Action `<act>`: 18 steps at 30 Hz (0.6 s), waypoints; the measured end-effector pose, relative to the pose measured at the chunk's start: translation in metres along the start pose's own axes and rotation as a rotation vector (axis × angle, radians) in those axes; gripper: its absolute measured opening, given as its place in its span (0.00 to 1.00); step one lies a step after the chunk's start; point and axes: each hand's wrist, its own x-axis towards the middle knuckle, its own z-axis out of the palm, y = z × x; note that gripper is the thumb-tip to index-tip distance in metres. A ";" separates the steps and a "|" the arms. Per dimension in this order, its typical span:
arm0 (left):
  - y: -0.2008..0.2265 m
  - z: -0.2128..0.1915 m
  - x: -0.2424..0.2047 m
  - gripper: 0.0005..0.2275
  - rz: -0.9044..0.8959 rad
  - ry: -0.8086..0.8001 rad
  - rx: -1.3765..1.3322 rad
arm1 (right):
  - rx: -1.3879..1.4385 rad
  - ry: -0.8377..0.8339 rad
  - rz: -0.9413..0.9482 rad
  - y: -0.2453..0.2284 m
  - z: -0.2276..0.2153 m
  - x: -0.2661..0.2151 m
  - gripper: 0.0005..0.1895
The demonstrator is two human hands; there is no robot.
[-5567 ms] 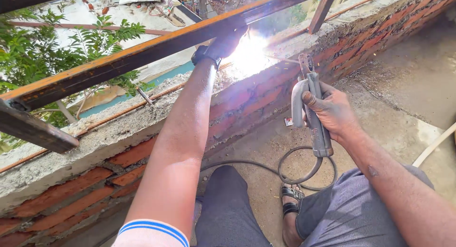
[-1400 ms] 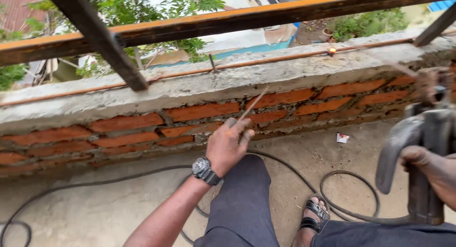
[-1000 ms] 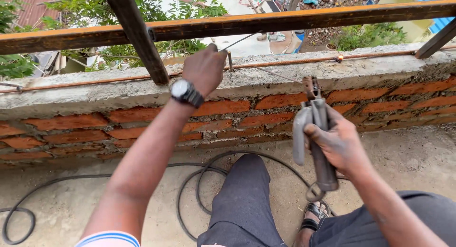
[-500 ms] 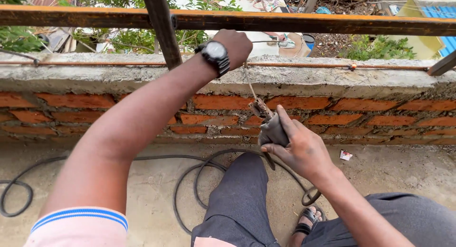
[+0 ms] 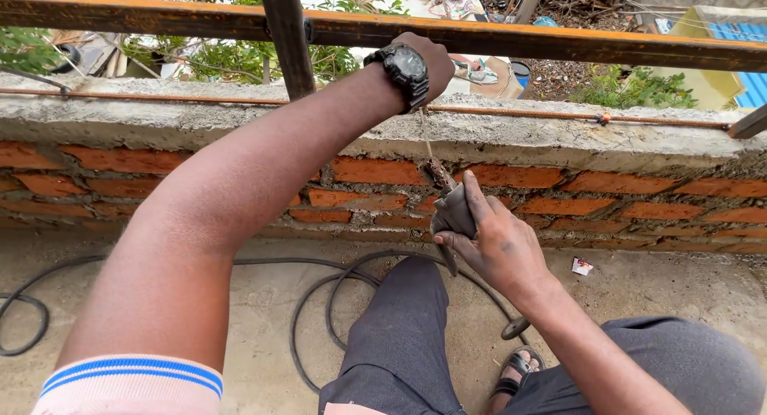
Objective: Welding metal bars onto a balcony railing using a handheld welding electrode holder.
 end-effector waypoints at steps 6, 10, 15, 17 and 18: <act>-0.003 -0.003 -0.001 0.12 -0.036 -0.044 -0.075 | -0.051 -0.040 0.075 -0.030 -0.006 0.003 0.56; -0.005 0.001 0.006 0.14 -0.017 -0.077 -0.095 | -0.110 -0.138 0.162 -0.067 -0.008 0.017 0.55; -0.005 0.002 0.013 0.12 0.010 -0.006 -0.127 | -0.128 -0.247 0.215 -0.102 -0.010 0.033 0.53; -0.005 0.000 0.011 0.12 0.015 -0.015 -0.124 | -0.137 -0.263 0.223 -0.108 -0.009 0.034 0.52; -0.006 -0.001 0.009 0.12 0.029 -0.005 -0.113 | -0.137 -0.263 0.226 -0.109 -0.009 0.035 0.52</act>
